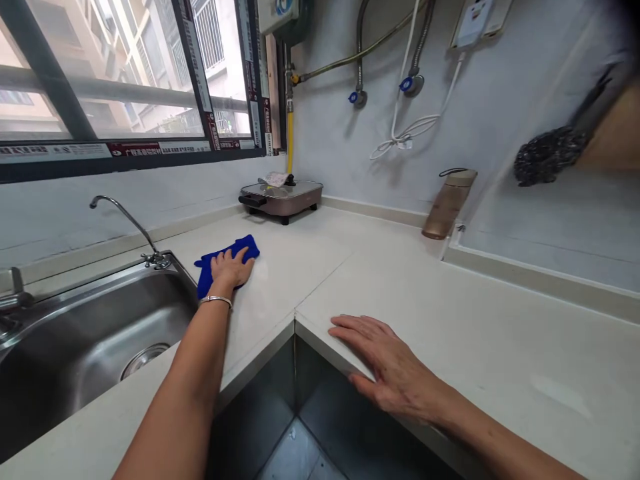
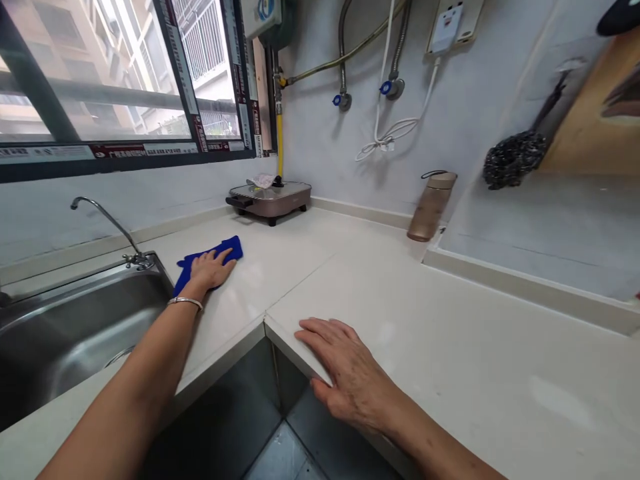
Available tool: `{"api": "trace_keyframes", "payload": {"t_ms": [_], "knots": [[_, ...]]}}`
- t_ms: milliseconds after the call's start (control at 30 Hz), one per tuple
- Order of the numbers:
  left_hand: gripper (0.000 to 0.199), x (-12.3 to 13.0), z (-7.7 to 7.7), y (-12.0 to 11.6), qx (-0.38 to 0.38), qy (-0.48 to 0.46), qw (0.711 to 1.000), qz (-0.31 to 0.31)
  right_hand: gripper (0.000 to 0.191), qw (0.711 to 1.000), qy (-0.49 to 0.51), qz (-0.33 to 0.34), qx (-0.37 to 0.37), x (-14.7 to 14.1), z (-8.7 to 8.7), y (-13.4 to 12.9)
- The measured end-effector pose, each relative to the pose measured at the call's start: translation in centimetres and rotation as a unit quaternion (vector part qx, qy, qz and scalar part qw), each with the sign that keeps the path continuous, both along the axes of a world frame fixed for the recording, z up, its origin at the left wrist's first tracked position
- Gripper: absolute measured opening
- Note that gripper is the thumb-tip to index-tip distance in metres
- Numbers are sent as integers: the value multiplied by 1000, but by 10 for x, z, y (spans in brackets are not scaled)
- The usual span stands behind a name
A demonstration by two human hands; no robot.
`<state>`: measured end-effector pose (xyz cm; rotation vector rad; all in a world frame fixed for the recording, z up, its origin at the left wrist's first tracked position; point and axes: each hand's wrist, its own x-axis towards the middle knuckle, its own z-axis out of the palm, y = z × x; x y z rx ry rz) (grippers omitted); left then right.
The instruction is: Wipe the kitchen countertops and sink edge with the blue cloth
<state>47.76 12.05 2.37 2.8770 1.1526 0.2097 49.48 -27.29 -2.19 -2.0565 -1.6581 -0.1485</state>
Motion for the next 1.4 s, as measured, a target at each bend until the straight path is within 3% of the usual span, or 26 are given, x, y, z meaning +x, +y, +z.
{"api": "trace_keyframes", "payload": {"t_ms": [167, 267, 433, 667, 833, 967, 1100, 1267, 1400], "knots": [[70, -8, 2, -9, 10, -2, 996, 84, 69, 999, 24, -7, -25, -4, 9, 1], [69, -15, 3, -22, 14, 10, 996, 86, 71, 999, 31, -9, -31, -5, 12, 3], [67, -27, 1, -63, 21, 27, 999, 0, 75, 999, 35, -14, -40, -5, 15, 8], [61, -26, -7, -163, 26, 21, 983, -180, 71, 999, 29, -12, -29, 0, 15, 15], [57, -40, -5, -203, 34, 9, 975, -221, 72, 998, 46, -5, 40, 8, 5, 21], [56, -62, -4, -211, 48, 0, 971, -234, 49, 994, 56, -2, 99, 14, 3, 25], [55, -79, -7, -212, 68, -10, 968, -243, 25, 990, 37, -63, 124, 16, 4, 24], [52, -97, -4, -201, 81, -18, 965, -250, 31, 990, 6, -94, 108, 13, 0, 18], [55, -124, 1, -174, 85, -26, 969, -232, 32, 991, -4, -99, 94, 12, -7, 6]]}}
